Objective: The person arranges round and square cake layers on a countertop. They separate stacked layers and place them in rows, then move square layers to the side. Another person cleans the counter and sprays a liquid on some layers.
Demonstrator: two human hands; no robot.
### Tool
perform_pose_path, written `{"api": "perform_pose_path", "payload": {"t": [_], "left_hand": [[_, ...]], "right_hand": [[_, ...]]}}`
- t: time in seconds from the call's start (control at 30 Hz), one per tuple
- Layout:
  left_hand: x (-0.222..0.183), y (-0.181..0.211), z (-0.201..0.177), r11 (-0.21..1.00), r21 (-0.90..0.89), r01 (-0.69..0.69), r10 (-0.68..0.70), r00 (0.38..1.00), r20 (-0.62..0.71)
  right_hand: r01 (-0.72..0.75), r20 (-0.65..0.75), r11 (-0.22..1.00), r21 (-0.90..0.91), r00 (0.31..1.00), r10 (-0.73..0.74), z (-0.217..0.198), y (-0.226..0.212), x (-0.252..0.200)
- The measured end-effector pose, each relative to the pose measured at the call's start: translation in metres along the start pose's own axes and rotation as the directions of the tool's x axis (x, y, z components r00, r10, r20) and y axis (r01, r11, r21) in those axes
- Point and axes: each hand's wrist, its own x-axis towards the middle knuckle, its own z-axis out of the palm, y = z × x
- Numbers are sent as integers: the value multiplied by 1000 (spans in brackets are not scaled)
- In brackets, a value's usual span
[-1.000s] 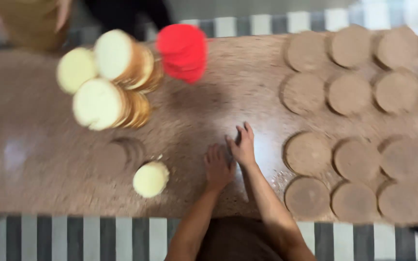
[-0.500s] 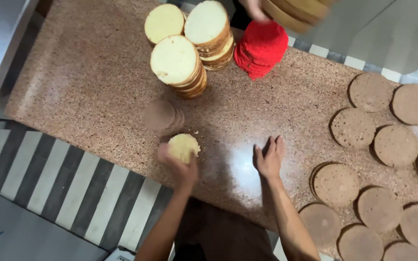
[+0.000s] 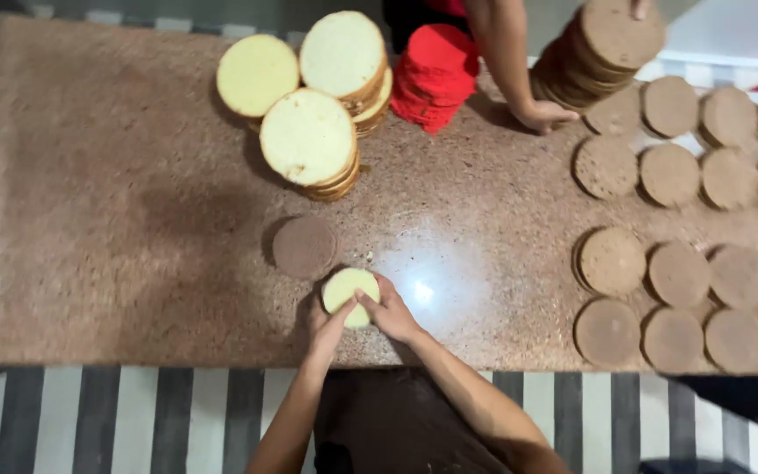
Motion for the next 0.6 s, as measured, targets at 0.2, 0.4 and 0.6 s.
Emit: {"api": "perform_pose_path", "payload": {"t": [0.2,0.4,0.6], "left_hand": [[4,-22,-21,975,-175,135,-101,976,190],[24,-36,-78,967,-196,165,-127,973,194],[81,-92,-189,845,-487,221,-281,958,-53]], "right_hand": [[-362,208,920,154,922,328,-4,-26,-11],[-260,301,913,315,939,164,22,-10,-7],[-243,129,935,258,968,216,27,50,6]]}}
